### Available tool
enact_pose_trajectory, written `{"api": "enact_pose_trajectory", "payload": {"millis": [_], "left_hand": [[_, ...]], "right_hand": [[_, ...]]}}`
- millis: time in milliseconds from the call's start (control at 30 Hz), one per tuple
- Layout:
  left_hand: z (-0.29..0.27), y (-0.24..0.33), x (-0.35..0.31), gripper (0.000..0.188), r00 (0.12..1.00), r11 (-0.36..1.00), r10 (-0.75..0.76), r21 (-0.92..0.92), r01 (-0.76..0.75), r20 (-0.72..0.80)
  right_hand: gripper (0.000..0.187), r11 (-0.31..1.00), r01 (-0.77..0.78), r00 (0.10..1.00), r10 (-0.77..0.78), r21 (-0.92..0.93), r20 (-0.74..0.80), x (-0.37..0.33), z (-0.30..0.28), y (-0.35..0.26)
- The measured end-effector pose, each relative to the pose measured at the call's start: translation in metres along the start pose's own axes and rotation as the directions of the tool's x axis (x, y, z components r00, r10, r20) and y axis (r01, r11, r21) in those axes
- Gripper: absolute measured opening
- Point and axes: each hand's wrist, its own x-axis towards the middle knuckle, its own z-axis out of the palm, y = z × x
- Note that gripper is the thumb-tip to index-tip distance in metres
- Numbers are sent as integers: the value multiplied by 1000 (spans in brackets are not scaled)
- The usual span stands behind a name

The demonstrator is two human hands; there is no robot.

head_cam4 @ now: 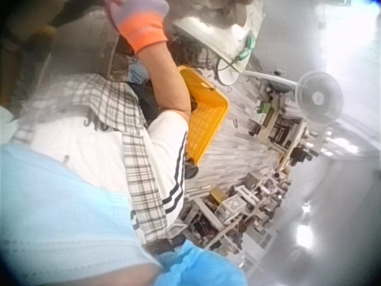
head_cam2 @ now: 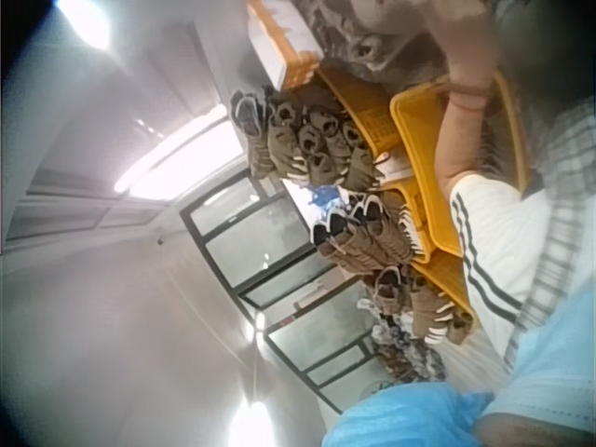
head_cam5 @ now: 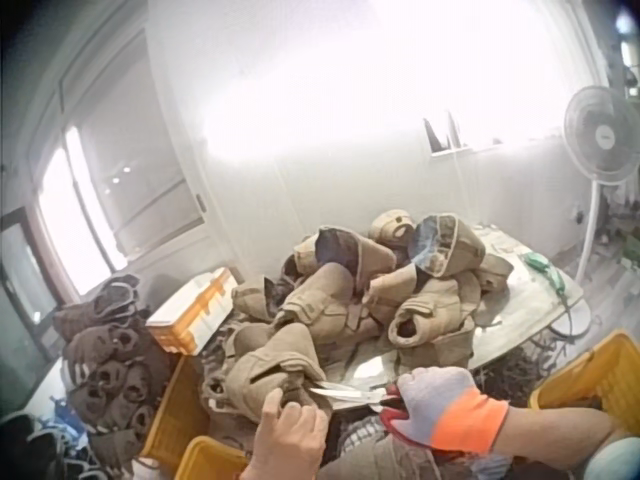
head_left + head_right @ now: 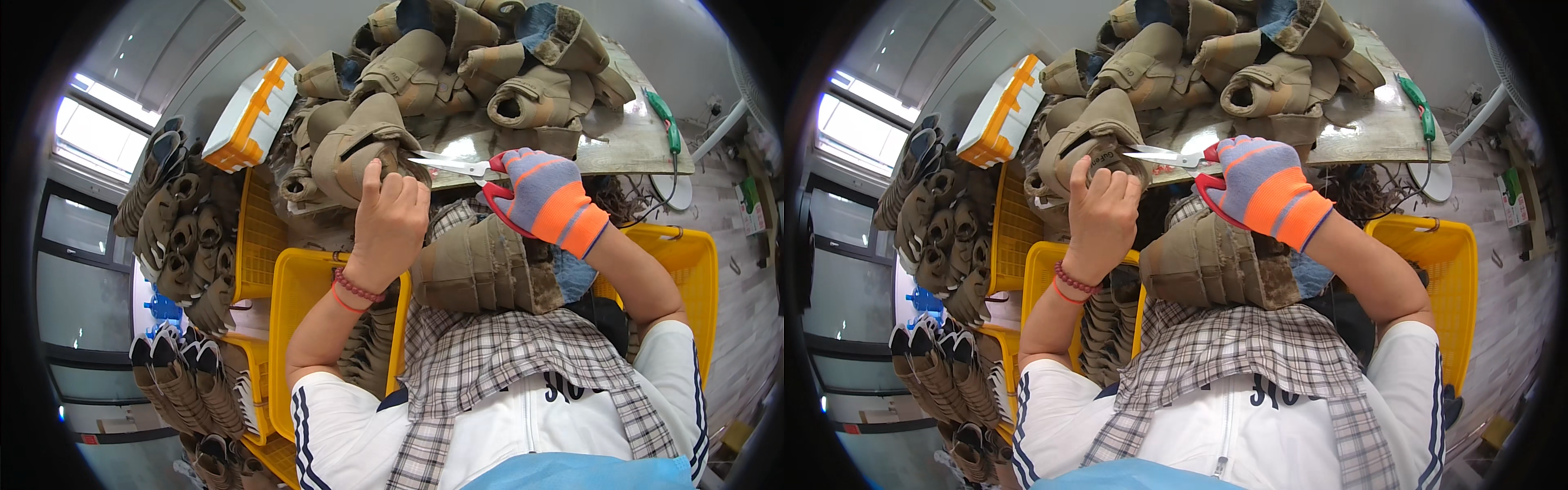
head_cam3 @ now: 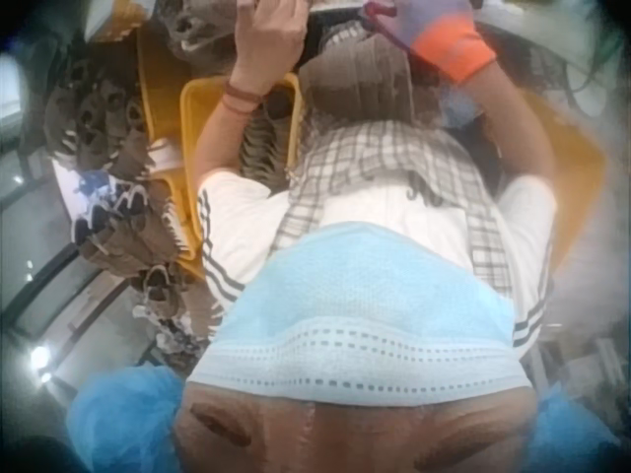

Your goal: The person uses a green electric trimmer to shave the interior lining of beige boots, then switches to red-handled scissors to cut away excess material from the inside. The person handles multiple boots one at a time, placing trimmed pieces into a yellow bin.

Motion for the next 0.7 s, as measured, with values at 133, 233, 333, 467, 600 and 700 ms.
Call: {"api": "enact_pose_trajectory", "payload": {"millis": [133,233,333,467,600,700], "left_hand": [[2,4,-1,7,1000,1000,20,11,-20,9],[2,4,-1,6,999,999,41,29,-42,25],[0,6,-3,5,997,998,46,39,-49,60],[-3,5,-4,6,997,998,47,36,-50,63],[-7,-3,-5,8,1000,1000,-2,-25,2,-4],[-15,-11,-3,7,994,995,-58,-84,51,-91]], "right_hand": [[36,1000,-17,999,17,5,37,2,0,-4],[38,999,-50,995,49,8,83,3,-2,-6],[37,996,-91,963,94,-23,251,7,-10,-9],[41,990,-140,934,138,-20,328,4,-5,9],[73,967,-202,957,161,156,243,-7,-12,26],[71,923,-310,925,237,228,298,-12,-15,36]]}}
